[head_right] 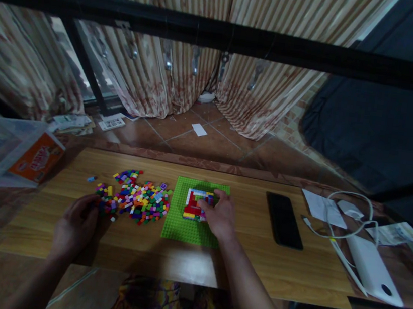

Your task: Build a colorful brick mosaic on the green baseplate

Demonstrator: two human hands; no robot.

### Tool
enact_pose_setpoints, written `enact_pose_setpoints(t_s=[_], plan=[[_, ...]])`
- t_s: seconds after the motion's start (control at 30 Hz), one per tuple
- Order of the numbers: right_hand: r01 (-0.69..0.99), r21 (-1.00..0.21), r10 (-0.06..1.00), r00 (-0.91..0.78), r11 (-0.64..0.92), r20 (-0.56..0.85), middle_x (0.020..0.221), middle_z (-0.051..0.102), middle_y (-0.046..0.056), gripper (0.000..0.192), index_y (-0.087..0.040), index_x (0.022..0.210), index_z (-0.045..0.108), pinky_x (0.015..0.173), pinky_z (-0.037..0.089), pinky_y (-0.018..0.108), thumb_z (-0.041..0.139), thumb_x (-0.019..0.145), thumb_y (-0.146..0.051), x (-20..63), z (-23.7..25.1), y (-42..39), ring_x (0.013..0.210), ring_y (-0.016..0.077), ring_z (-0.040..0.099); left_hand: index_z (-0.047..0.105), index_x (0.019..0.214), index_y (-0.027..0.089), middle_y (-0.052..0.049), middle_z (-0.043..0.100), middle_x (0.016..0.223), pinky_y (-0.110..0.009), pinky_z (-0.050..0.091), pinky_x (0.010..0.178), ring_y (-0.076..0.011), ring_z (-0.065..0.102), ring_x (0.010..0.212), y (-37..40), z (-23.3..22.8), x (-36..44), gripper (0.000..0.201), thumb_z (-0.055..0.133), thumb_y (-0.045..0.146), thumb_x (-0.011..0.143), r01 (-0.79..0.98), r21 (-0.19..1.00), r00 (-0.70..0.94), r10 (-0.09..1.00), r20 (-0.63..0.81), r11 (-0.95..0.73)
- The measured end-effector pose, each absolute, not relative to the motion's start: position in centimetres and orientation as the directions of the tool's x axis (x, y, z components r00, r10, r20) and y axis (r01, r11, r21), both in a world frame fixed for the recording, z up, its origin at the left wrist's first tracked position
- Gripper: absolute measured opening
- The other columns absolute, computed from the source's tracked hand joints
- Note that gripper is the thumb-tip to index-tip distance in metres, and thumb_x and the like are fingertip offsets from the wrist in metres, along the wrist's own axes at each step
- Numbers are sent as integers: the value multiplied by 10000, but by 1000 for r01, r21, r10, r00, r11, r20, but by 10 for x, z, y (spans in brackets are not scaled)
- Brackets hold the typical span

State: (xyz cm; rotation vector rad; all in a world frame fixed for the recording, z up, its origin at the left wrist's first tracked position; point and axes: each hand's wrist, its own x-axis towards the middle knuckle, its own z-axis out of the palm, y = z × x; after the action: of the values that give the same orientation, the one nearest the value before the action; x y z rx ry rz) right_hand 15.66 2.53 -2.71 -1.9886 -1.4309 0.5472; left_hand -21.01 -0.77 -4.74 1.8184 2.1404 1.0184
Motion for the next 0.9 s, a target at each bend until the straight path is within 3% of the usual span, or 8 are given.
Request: enact_pose_setpoints(t_s=[0.3, 0.5, 0.67, 0.9], plan=[[674, -718, 969, 246, -177, -8, 998, 680, 84, 419, -171, 1120, 606, 832, 491, 357, 657, 743, -347, 153, -29, 31, 895, 209, 645, 627, 1041, 197, -89, 649, 1125, -399, 487, 952, -246, 610, 1058, -7, -48, -210, 267, 475, 285, 839, 817, 577, -241, 917, 319, 14], [535, -823, 960, 276, -189, -41, 946, 702, 77, 467, -172, 1090, 620, 801, 513, 382, 679, 714, -442, 161, -33, 29, 857, 225, 667, 626, 1047, 182, -99, 653, 1126, -400, 485, 939, -247, 607, 1053, -8, -50, -212, 278, 467, 294, 848, 810, 587, -244, 917, 315, 14], [419, -900, 888, 451, -122, 89, 976, 701, 122, 464, -151, 1081, 630, 753, 522, 406, 587, 781, -503, 155, -24, 10, 844, 250, 666, 632, 1034, 184, -93, 663, 1112, -395, 487, 931, -241, 609, 1050, -10, -51, -209, 267, 474, 263, 832, 791, 612, -251, 912, 325, -1], [439, -898, 935, 326, -17, 141, 985, 706, 101, 378, -189, 1023, 672, 738, 531, 378, 583, 815, -493, 125, -2, -9, 825, 227, 660, 635, 1048, 183, -99, 660, 1120, -392, 481, 952, -230, 610, 1055, -12, -51, -205, 270, 468, 218, 839, 777, 630, -261, 902, 345, -16]])
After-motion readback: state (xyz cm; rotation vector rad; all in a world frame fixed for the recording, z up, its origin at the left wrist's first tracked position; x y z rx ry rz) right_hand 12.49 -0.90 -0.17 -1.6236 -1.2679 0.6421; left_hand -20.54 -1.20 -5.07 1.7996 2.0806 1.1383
